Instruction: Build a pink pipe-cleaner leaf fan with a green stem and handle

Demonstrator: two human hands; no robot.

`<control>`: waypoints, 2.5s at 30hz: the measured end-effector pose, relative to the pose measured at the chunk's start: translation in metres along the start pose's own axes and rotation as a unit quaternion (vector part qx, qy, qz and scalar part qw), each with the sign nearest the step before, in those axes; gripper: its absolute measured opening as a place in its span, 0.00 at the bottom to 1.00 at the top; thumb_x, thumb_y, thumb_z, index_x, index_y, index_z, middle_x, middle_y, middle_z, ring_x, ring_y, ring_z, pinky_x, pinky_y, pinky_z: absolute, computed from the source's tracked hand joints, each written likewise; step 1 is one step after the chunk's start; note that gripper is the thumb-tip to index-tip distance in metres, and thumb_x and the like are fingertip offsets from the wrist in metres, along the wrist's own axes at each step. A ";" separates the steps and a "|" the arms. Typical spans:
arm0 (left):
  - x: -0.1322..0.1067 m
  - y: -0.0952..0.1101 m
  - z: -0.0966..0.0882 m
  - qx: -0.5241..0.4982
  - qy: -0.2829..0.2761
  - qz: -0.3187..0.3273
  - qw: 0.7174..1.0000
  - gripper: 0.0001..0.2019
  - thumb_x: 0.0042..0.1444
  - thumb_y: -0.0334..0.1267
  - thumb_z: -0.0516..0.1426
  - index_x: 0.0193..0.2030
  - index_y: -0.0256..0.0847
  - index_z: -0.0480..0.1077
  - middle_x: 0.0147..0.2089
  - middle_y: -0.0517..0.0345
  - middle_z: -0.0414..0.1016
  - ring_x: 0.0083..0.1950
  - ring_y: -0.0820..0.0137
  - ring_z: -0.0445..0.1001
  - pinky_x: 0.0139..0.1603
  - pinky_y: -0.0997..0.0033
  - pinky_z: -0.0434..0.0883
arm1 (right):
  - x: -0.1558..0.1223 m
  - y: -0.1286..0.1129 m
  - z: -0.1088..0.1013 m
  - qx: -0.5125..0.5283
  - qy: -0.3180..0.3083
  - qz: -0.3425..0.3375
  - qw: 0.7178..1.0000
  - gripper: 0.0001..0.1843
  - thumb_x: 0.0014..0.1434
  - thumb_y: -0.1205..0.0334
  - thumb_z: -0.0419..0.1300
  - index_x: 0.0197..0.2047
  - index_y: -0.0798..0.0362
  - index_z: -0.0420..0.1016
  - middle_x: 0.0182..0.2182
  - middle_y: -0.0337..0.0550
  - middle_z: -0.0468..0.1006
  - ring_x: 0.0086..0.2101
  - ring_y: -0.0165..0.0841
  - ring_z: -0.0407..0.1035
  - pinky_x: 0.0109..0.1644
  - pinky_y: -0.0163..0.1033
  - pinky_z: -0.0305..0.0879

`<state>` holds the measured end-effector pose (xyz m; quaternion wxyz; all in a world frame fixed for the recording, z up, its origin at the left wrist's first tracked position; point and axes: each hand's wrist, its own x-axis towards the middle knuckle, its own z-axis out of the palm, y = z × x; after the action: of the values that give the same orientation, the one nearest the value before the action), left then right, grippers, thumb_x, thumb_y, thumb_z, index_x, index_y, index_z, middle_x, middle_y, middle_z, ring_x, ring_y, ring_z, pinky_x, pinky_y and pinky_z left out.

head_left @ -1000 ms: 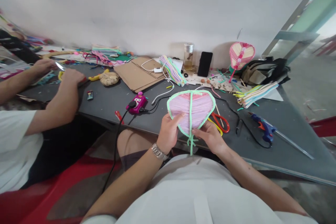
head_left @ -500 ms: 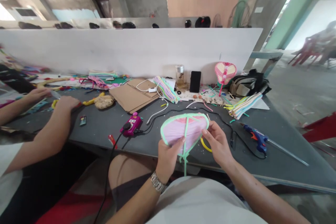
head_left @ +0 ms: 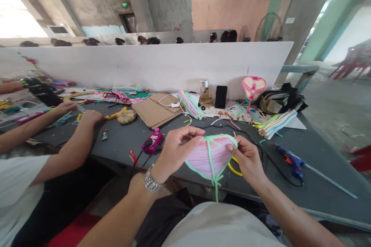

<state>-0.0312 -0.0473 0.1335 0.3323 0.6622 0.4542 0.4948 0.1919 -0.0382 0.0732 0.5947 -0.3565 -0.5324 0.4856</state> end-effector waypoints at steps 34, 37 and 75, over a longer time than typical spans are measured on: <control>-0.009 -0.011 0.000 0.026 -0.085 -0.124 0.988 0.08 0.53 0.39 0.60 0.32 0.36 0.76 0.32 0.57 0.77 0.33 0.72 0.71 0.33 0.74 0.65 | 0.014 0.020 -0.014 -0.029 -0.017 0.042 0.999 0.17 0.50 0.51 0.73 0.27 0.52 0.72 0.23 0.34 0.68 0.26 0.28 0.59 0.31 0.34 0.56; -0.010 -0.015 0.002 0.057 -0.087 -0.109 0.989 0.07 0.52 0.38 0.60 0.30 0.36 0.75 0.28 0.60 0.74 0.29 0.74 0.67 0.29 0.75 0.62 | 0.013 0.019 -0.012 -0.031 -0.018 0.046 0.998 0.17 0.50 0.51 0.73 0.27 0.52 0.71 0.23 0.35 0.68 0.26 0.28 0.59 0.31 0.34 0.55; -0.059 -0.035 0.028 0.140 0.093 0.058 0.984 0.06 0.56 0.29 0.56 0.29 0.41 0.68 0.28 0.61 0.72 0.32 0.71 0.69 0.39 0.69 0.66 | -0.003 0.029 -0.024 -0.007 -0.001 0.070 0.998 0.15 0.52 0.51 0.73 0.31 0.51 0.74 0.26 0.35 0.73 0.26 0.28 0.62 0.31 0.34 0.57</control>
<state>-0.0197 -0.0892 0.0736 0.1629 0.6785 0.5087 0.5043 0.2100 -0.0309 0.0412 0.5561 -0.3966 -0.5104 0.5225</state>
